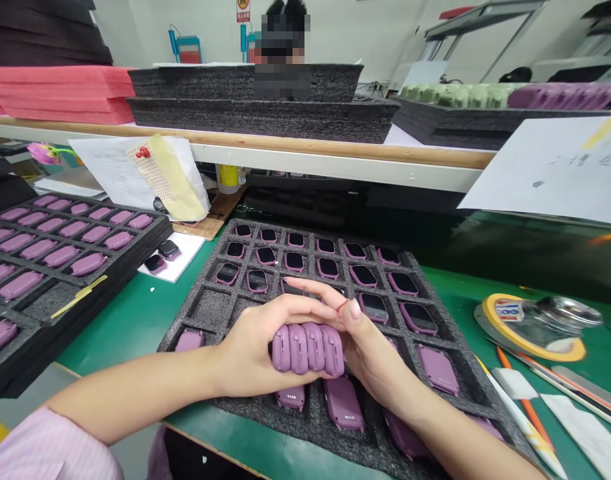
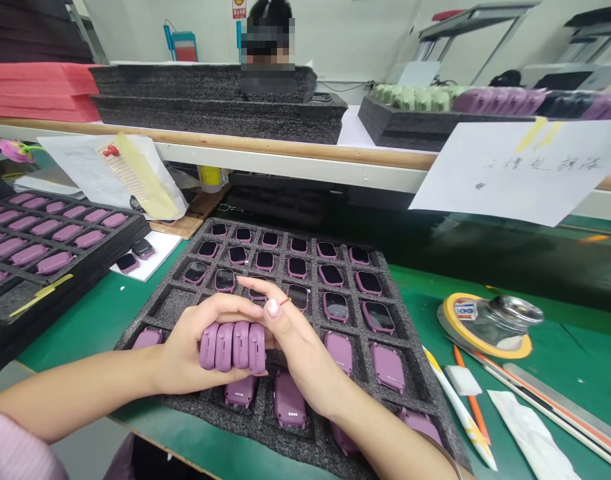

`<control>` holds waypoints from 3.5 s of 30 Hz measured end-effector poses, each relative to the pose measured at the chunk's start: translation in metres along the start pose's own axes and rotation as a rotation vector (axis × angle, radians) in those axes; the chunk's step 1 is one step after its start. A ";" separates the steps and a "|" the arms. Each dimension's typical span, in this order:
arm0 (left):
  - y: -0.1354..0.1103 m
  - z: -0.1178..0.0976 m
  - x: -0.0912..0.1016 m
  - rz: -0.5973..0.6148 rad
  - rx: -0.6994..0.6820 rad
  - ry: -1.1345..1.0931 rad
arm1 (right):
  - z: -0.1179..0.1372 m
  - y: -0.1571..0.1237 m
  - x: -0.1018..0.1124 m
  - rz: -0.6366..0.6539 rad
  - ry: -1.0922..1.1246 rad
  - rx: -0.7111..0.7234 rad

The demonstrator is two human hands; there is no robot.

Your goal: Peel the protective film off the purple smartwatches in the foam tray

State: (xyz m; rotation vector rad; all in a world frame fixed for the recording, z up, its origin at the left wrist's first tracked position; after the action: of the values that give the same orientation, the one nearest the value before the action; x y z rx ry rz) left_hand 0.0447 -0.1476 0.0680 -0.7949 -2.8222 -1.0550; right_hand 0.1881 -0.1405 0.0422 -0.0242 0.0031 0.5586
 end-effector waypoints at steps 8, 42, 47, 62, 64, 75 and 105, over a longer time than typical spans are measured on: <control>-0.002 0.001 0.001 -0.006 -0.019 0.093 | -0.004 0.002 0.001 -0.012 0.030 0.061; -0.004 0.030 -0.003 -0.284 0.871 -1.206 | 0.042 -0.001 0.016 -0.320 -0.649 0.545; -0.005 0.030 -0.003 -0.246 0.843 -1.208 | 0.044 -0.003 0.012 -0.346 -0.591 0.575; -0.003 0.023 -0.005 -0.123 0.725 -1.314 | 0.051 -0.011 0.007 -0.403 -0.530 0.660; -0.003 0.023 -0.004 -0.110 0.711 -1.317 | 0.048 -0.011 0.001 -0.335 -0.644 0.646; -0.005 0.021 -0.005 -0.025 0.713 -1.282 | 0.052 -0.016 -0.004 -0.411 -0.790 0.787; -0.004 0.028 -0.008 -0.246 0.731 -1.138 | 0.053 -0.017 -0.009 -0.403 -1.062 0.781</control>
State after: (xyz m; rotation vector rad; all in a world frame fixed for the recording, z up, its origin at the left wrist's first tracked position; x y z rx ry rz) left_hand 0.0537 -0.1365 0.0421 -1.1810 -3.7463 0.7768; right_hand 0.1894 -0.1586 0.0957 1.0126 -0.7996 0.0842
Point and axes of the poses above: each hand's wrist, its own y-axis towards the middle knuckle, its own x-axis out of the back of the hand, z = x × y, the point moved 4 cm from there along y, towards the middle knuckle, and after that the axes turned 10 degrees about -y, right-handed, at the moved point
